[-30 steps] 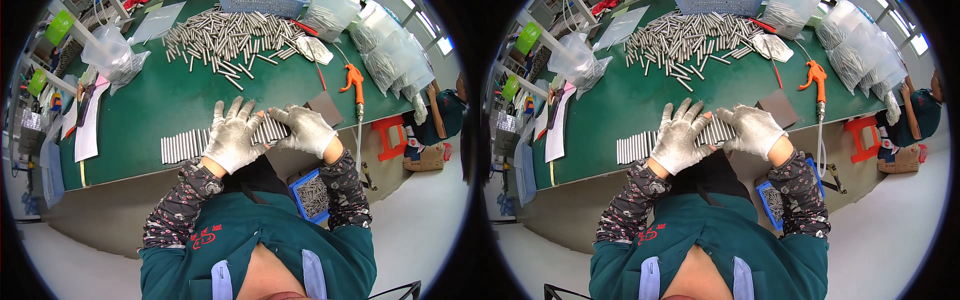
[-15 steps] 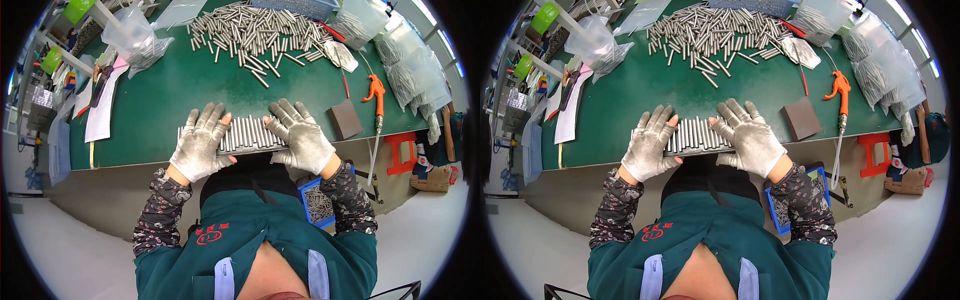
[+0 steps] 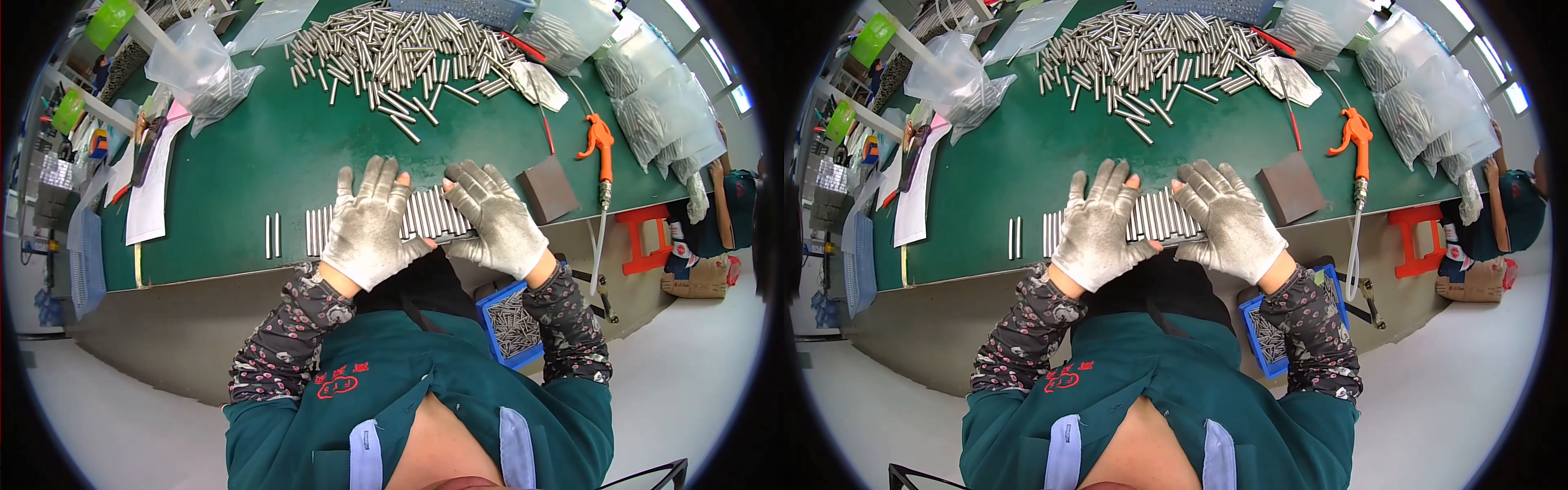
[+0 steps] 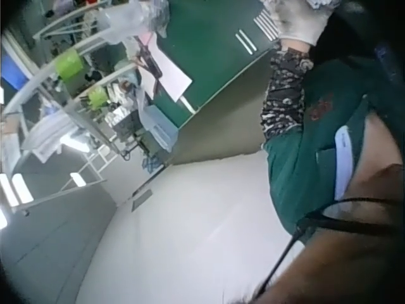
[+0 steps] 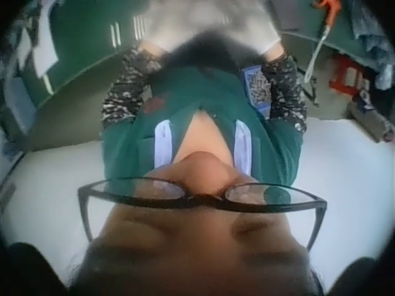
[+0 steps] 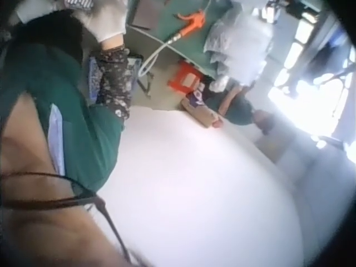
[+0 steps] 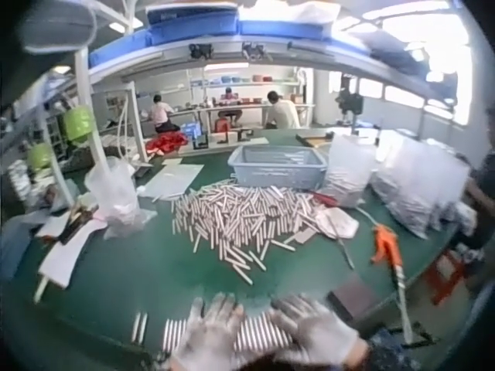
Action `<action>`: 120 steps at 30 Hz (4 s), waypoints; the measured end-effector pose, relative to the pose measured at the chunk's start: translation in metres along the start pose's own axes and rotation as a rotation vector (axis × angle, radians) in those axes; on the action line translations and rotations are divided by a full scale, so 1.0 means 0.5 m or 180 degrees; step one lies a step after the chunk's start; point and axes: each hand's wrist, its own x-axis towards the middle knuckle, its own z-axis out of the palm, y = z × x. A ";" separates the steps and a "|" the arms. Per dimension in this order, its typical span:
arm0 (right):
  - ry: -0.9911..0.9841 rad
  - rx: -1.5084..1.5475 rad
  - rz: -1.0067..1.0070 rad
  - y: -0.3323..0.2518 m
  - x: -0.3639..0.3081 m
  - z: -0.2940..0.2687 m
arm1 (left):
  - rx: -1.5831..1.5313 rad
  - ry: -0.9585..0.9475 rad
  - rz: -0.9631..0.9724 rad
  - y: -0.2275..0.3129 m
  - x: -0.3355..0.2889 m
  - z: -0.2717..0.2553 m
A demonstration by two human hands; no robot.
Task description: The worker is picking up, inspecting, and arranging small metal cylindrical rods into groups on a workbench.
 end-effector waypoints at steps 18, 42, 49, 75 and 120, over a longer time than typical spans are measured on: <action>0.0428 0.0689 0.0090 0.012 0.010 0.024 | 0.0254 0.0558 0.0057 -0.075 -0.037 -0.076; 0.0929 0.1866 0.0707 0.016 0.026 0.043 | -0.0318 0.0876 -0.0983 -0.189 -0.193 -0.102; 0.0940 0.1855 0.0704 0.006 0.036 0.051 | -0.1000 -0.0173 -0.1153 -0.174 -0.165 -0.108; 0.1001 0.1864 0.0336 -0.110 0.144 0.083 | -0.1881 -0.0618 -0.0024 -0.102 -0.027 -0.060; 0.0676 0.1056 -0.0302 -0.101 0.144 0.086 | -0.1736 0.0303 0.0082 -0.105 -0.081 -0.028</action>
